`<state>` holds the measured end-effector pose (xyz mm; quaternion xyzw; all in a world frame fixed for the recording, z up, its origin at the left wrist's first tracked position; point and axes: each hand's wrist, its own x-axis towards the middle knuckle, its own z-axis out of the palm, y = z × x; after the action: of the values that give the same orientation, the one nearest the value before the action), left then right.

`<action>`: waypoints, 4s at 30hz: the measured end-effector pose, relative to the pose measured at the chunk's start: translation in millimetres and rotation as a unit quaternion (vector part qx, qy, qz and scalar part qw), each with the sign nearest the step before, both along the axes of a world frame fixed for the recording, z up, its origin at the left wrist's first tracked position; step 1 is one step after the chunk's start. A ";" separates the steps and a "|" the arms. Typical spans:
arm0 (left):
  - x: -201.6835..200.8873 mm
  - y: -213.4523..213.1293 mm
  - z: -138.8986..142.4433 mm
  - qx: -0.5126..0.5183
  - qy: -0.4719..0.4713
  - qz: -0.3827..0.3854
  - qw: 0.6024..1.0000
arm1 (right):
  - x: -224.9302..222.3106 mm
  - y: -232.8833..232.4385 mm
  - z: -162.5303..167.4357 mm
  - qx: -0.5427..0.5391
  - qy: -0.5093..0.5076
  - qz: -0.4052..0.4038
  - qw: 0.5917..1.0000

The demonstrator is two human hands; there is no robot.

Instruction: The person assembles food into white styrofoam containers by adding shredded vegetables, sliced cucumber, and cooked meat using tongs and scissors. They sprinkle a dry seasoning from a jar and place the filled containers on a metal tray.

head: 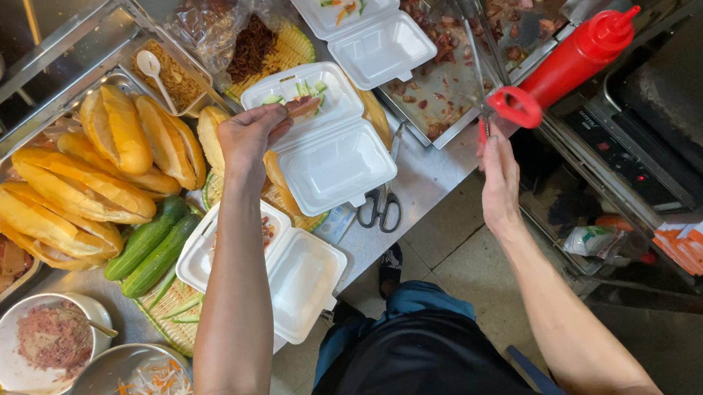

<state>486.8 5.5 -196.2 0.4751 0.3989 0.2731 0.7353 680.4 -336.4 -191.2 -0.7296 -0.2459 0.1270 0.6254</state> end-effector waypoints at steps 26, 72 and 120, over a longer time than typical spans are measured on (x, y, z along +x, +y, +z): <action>-2.9 0.6 17.0 -0.038 -0.100 0.099 0.989 | -27.1 89.3 36.7 -0.070 0.277 0.247 0.926; 45.3 -32.8 36.3 0.545 0.275 0.130 0.781 | 40.3 54.1 40.6 -0.275 -0.078 0.014 0.958; -526.8 -40.0 32.2 0.159 0.126 0.497 0.844 | -565.5 471.1 49.3 -0.150 -0.570 0.455 0.667</action>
<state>-40.1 -34.6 -163.9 0.3540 0.6221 0.5990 0.3589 114.9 134.7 -141.9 -0.5416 -0.8334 -0.0102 0.1098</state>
